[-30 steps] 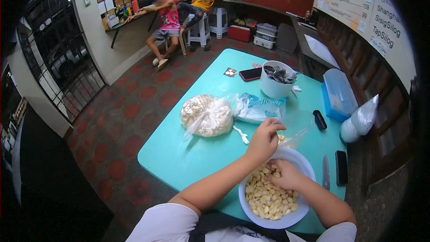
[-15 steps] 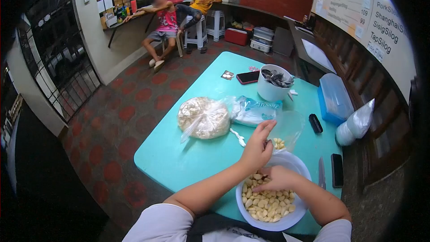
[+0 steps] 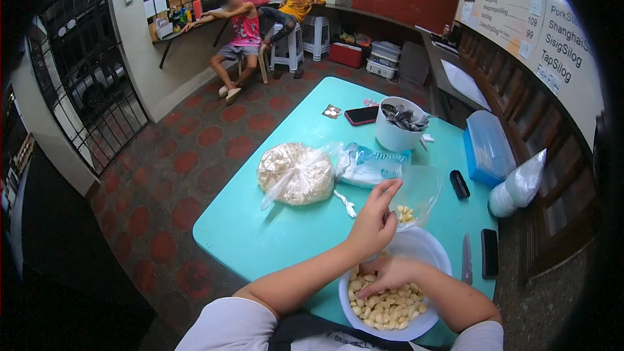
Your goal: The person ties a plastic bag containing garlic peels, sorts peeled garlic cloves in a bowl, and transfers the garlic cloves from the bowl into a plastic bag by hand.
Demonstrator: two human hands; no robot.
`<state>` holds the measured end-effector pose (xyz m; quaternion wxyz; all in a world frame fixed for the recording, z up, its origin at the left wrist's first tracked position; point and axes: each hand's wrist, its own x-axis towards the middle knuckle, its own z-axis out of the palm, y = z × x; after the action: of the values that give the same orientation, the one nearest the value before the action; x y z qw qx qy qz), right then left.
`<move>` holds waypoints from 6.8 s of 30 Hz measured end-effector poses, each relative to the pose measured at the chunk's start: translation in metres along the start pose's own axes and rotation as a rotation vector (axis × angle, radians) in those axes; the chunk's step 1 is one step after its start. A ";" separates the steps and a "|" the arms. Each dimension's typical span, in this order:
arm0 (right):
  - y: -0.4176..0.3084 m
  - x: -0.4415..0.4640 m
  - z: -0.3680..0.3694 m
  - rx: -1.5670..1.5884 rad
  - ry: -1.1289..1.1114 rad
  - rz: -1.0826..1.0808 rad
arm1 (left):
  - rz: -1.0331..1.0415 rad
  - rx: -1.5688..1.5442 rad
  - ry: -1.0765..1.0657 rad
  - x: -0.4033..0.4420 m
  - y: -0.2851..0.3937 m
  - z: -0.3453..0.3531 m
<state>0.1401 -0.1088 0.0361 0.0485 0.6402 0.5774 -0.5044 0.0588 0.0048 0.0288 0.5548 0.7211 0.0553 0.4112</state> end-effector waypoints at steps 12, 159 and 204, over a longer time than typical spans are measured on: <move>0.002 0.002 0.010 0.008 -0.108 -0.098 | -0.015 -0.021 -0.017 -0.001 0.002 0.000; -0.016 -0.108 -0.042 0.146 1.133 -0.186 | -0.012 0.059 -0.037 0.001 -0.012 0.004; 0.002 -0.039 0.062 0.446 -0.059 -0.101 | -0.076 0.017 -0.180 -0.003 0.005 -0.002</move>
<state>0.1120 -0.1764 0.0326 -0.1029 0.5902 0.4812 -0.6399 0.0540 0.0026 0.0319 0.5669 0.7571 0.0359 0.3227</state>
